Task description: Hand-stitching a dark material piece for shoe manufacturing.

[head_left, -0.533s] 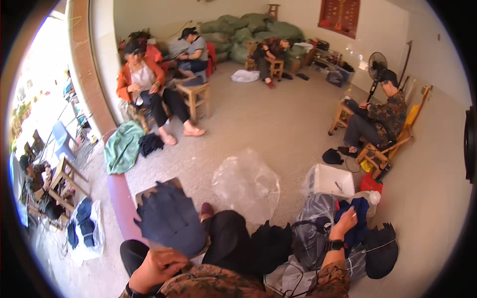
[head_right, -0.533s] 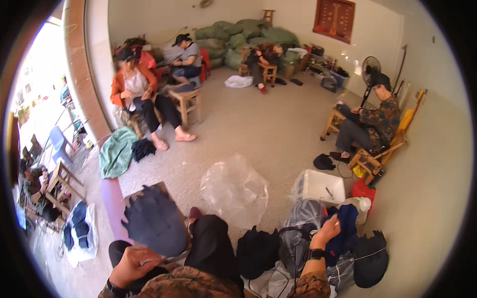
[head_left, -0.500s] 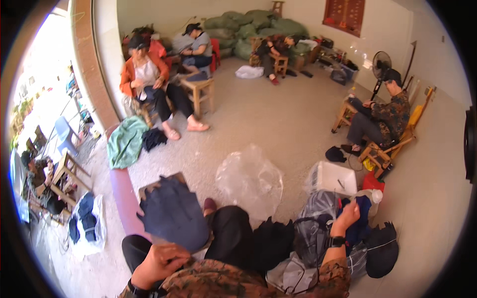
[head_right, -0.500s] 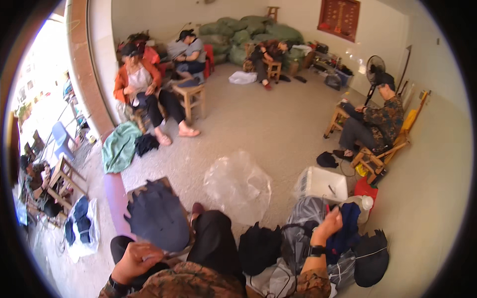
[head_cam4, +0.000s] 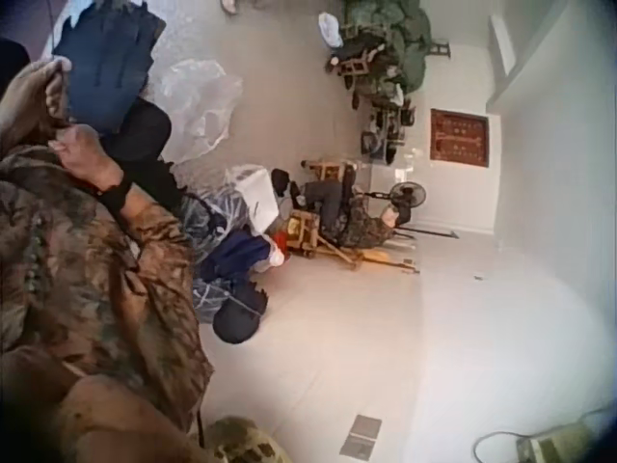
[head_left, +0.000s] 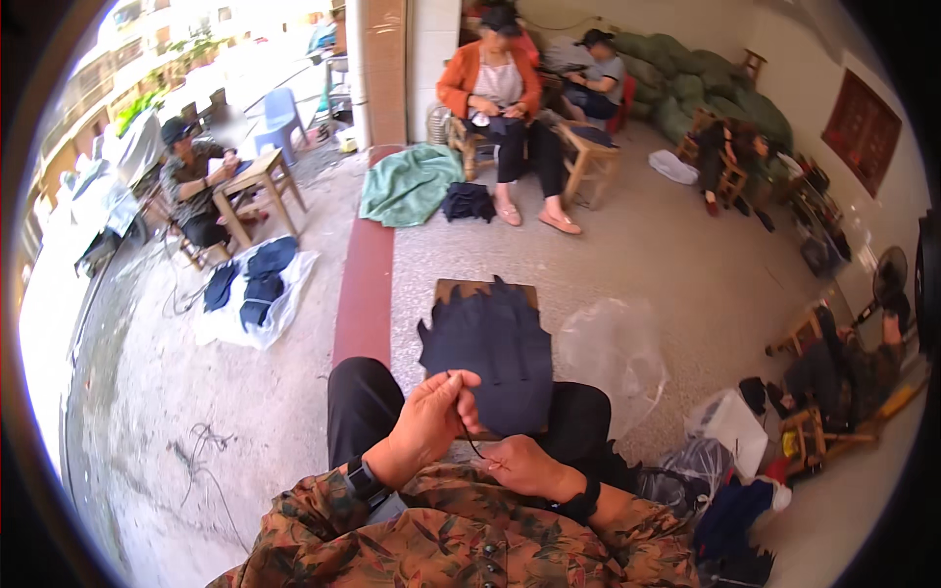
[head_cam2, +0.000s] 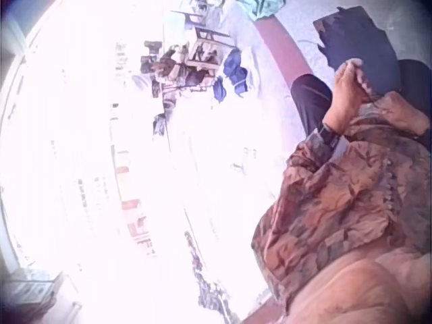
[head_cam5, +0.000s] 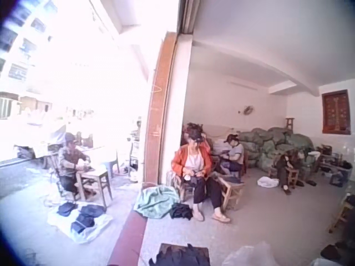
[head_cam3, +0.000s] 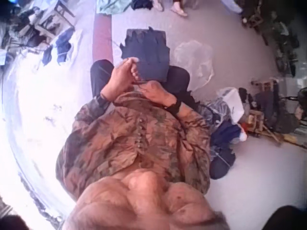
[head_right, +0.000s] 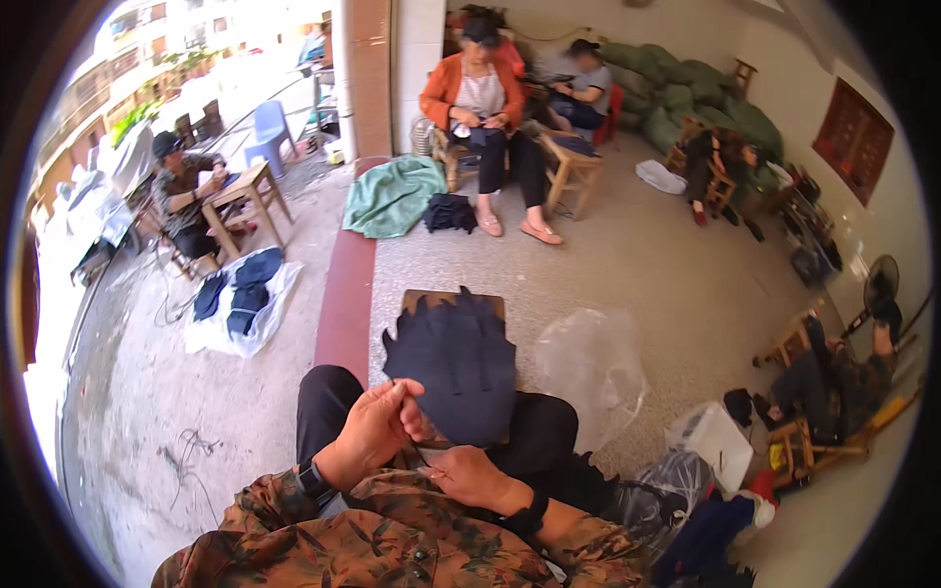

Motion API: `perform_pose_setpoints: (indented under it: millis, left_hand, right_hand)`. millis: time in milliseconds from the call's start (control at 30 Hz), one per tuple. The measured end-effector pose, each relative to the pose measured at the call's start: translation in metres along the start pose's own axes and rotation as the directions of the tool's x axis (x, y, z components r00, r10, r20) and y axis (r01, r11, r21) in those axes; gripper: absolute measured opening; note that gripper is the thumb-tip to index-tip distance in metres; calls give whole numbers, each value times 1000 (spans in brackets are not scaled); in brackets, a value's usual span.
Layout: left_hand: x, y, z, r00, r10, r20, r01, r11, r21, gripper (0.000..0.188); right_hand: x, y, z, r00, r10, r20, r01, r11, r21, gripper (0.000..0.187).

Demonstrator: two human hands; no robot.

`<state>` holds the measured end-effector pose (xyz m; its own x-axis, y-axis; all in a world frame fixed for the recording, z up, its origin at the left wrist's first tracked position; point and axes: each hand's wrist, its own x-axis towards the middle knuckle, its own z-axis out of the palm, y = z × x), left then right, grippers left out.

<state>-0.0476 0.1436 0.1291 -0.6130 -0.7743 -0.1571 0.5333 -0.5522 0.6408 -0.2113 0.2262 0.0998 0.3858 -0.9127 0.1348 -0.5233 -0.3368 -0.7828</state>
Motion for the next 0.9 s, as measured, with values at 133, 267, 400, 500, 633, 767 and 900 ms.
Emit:
perform_pose_setpoints:
  millis: [133, 267, 400, 500, 633, 767, 900]
  left_hand:
    - [-1, 10, -29, 988, 85, -133, -102, 987, -127, 25]
    - [0, 12, -37, 977, 145, -156, -160, 983, -89, 27]
    - [2, 18, -33, 997, 72, 18, -74, 973, 219, 31]
    - [5, 24, -23, 983, 130, 131, -183, 756, 629, 31]
    - [-5, 26, -6, 982, 79, 170, -170, 756, 632, 24]
    - [-6, 0, -4, 985, 3, 170, -104, 805, 585, 19]
    - [-5, -3, -5, 986, -62, 152, -79, 631, 772, 15]
  right_hand:
    - [8, 3, 2, 982, -5, 187, 12, 999, -36, 25]
    - [7, 10, 4, 965, 0, 263, 12, 999, -44, 26]
    - [19, 18, -18, 967, 250, 43, -245, 878, 412, 20]
    - [36, 9, -63, 959, 284, 14, -239, 779, 579, 20]
    - [44, -18, -84, 961, 274, -25, -218, 817, 534, 25]
    - [29, 0, -67, 950, 313, -13, -242, 761, 602, 28]
    - [5, 24, -54, 925, 380, -6, -221, 552, 804, 27]
